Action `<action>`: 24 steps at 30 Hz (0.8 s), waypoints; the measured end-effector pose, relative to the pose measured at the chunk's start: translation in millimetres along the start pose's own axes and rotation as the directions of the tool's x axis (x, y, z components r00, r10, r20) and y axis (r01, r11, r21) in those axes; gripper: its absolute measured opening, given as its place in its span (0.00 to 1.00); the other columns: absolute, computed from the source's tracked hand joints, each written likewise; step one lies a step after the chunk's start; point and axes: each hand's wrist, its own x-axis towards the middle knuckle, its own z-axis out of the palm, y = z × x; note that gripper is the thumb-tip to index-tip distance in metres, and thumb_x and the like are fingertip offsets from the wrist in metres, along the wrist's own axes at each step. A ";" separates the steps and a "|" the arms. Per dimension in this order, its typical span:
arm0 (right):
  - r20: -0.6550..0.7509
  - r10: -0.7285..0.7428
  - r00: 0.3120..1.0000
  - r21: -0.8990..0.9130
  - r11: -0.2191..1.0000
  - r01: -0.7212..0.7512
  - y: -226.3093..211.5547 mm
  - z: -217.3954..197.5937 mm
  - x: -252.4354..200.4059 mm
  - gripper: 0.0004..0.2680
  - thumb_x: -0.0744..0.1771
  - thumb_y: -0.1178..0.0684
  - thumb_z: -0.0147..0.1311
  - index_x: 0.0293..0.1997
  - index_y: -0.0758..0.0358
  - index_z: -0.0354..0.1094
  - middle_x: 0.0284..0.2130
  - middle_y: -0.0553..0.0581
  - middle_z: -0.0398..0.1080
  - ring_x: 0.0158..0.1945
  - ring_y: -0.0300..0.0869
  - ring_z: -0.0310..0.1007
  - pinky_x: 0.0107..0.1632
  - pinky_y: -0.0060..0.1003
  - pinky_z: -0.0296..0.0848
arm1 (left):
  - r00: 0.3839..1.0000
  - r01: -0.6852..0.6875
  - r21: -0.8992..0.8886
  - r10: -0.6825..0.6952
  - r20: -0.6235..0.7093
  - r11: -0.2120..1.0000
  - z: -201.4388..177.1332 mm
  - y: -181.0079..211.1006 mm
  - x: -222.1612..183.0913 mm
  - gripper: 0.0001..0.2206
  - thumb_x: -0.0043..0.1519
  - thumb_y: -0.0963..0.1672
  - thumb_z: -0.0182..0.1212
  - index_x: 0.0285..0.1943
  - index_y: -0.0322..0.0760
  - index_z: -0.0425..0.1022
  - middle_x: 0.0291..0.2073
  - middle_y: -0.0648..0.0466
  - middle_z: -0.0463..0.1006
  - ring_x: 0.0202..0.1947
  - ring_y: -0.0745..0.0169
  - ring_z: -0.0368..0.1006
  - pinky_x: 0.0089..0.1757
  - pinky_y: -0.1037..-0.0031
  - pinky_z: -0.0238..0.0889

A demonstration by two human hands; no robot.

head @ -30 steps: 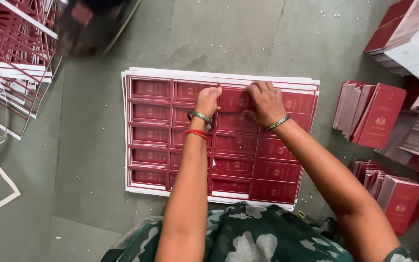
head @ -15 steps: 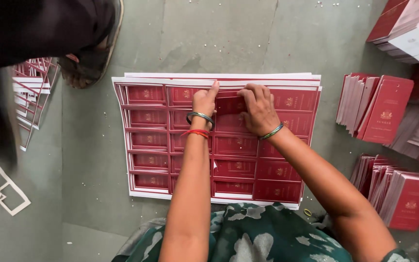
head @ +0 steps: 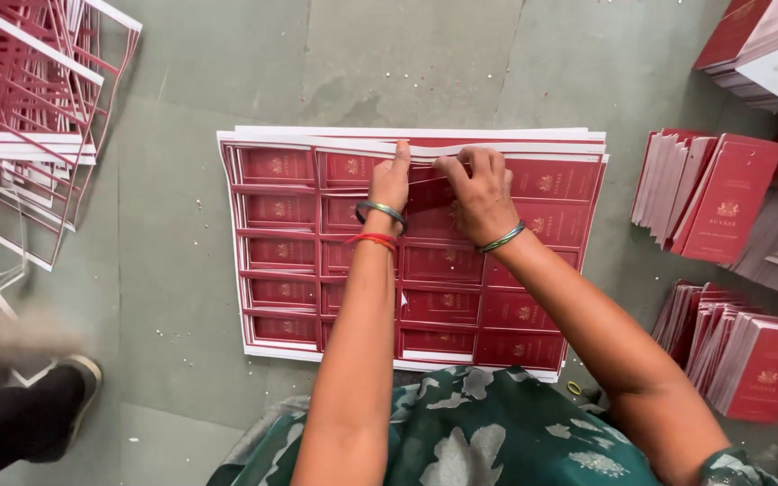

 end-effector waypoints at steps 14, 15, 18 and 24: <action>0.027 -0.045 0.999 -0.015 0.999 0.046 -3.3 2.6 3.6 0.29 0.54 0.64 0.61 0.61 0.45 0.67 0.51 0.59 0.61 0.58 0.56 0.59 0.51 0.53 0.62 | 0.995 0.058 0.132 -0.068 0.076 0.990 -6.0 36.5 -21.7 0.29 0.57 0.63 0.60 0.16 0.45 0.64 0.12 0.62 0.61 0.11 0.71 0.56 0.17 0.74 0.48; -0.003 -0.044 0.999 -0.074 0.996 0.043 -2.5 9.2 2.3 0.27 0.56 0.65 0.60 0.61 0.47 0.67 0.52 0.58 0.61 0.58 0.55 0.60 0.51 0.52 0.61 | 0.995 0.065 0.107 -0.073 0.070 0.992 -6.6 32.2 -17.6 0.28 0.58 0.63 0.59 0.17 0.45 0.65 0.12 0.63 0.61 0.11 0.71 0.56 0.17 0.74 0.48; 0.009 -0.010 1.000 -0.136 0.991 0.011 -2.7 16.4 5.3 0.23 0.59 0.65 0.58 0.59 0.51 0.67 0.50 0.55 0.62 0.56 0.53 0.60 0.50 0.51 0.60 | 0.995 0.065 0.063 -0.070 0.075 0.996 -8.7 25.2 -13.8 0.28 0.59 0.62 0.60 0.18 0.44 0.65 0.12 0.63 0.60 0.12 0.72 0.55 0.17 0.74 0.47; 0.067 -0.050 0.996 -0.128 0.990 0.059 5.2 9.2 6.4 0.14 0.57 0.62 0.59 0.45 0.53 0.69 0.42 0.54 0.65 0.49 0.52 0.62 0.47 0.50 0.58 | 0.993 0.044 0.041 -0.048 0.107 0.998 -11.2 19.3 -3.5 0.24 0.62 0.59 0.60 0.21 0.45 0.67 0.13 0.64 0.60 0.12 0.72 0.54 0.17 0.75 0.48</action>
